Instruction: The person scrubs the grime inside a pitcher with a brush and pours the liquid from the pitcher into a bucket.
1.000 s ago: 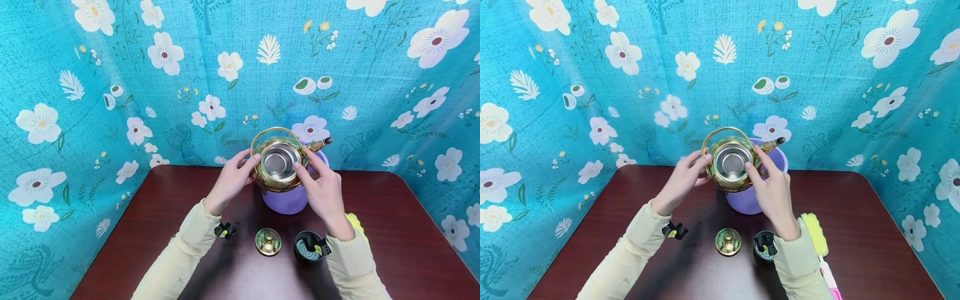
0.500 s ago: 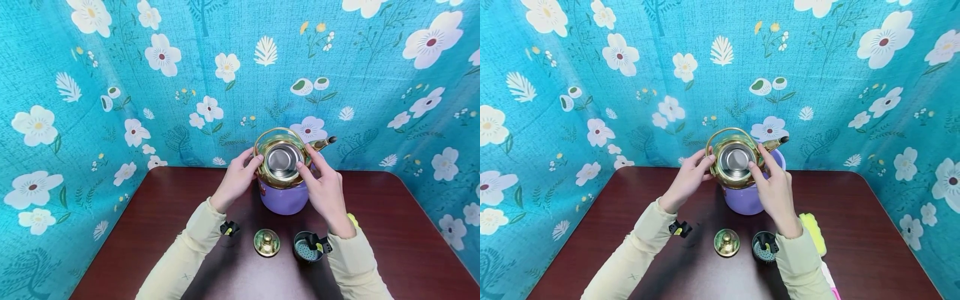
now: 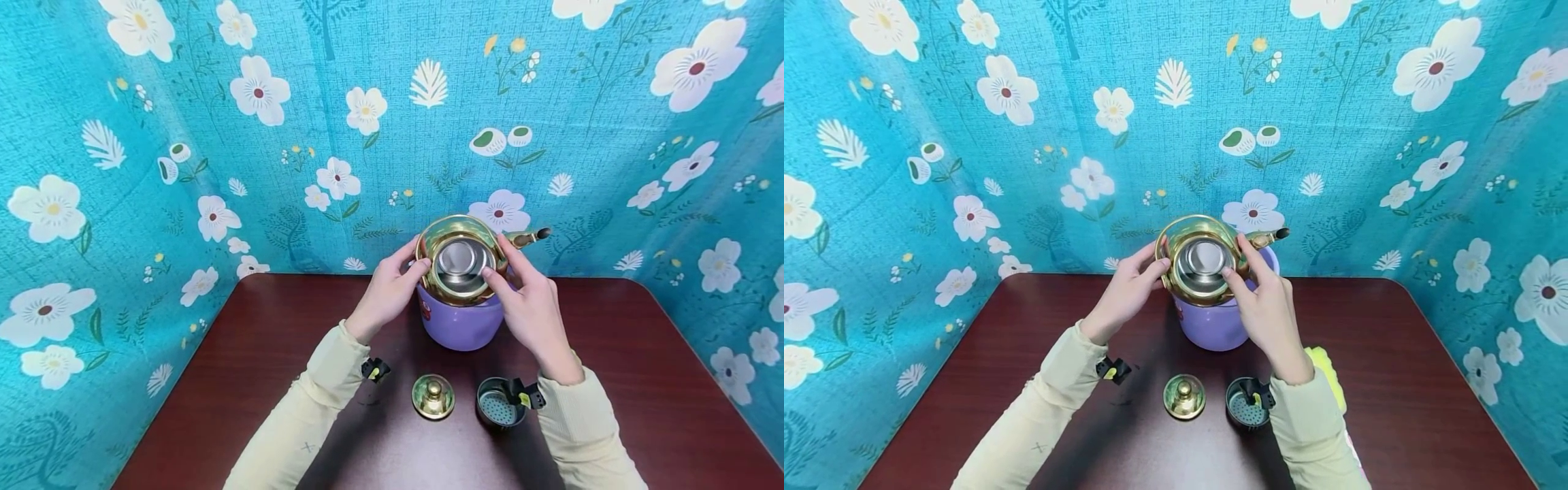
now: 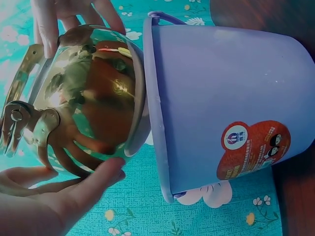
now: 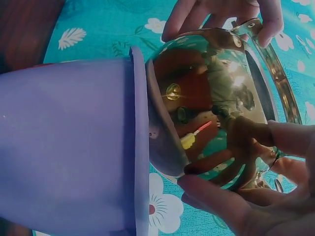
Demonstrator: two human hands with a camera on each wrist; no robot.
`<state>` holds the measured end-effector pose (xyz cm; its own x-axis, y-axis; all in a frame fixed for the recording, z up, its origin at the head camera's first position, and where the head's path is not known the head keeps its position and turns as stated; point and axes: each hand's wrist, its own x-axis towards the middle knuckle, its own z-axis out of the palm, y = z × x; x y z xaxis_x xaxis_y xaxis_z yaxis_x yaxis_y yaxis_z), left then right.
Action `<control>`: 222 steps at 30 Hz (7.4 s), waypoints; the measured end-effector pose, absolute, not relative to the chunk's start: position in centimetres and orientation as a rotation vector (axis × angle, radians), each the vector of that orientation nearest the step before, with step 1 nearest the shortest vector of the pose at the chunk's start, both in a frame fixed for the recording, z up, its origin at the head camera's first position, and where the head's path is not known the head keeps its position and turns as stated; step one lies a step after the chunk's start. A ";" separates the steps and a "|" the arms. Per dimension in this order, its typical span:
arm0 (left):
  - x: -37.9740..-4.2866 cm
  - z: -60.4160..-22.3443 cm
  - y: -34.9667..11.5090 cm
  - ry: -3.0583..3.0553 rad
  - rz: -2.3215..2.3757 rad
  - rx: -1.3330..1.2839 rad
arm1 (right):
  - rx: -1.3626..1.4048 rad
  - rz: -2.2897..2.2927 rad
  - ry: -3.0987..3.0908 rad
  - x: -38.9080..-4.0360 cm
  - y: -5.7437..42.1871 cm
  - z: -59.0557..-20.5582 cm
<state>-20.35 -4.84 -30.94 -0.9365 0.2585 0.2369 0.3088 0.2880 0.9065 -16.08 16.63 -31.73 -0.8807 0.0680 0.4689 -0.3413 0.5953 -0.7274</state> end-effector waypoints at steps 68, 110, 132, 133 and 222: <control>-21.4 -32.7 -4.1 -2.323 -1.845 -0.762 | 0.263 1.080 -2.319 -16.9 17.3 -32.5; -21.8 -33.3 -4.4 -2.389 -1.784 -0.770 | 0.262 1.181 -2.290 -17.5 17.2 -33.1; -20.8 -32.7 -3.5 -2.389 -1.725 -0.769 | 0.222 1.240 -2.245 -17.5 16.8 -33.6; -20.9 -32.9 -3.5 -2.384 -1.709 -0.777 | 0.224 1.258 -2.231 -17.5 16.8 -33.7; -21.9 -33.9 -3.4 -2.265 -1.382 -0.868 | 0.285 1.670 -1.913 -17.3 16.4 -34.1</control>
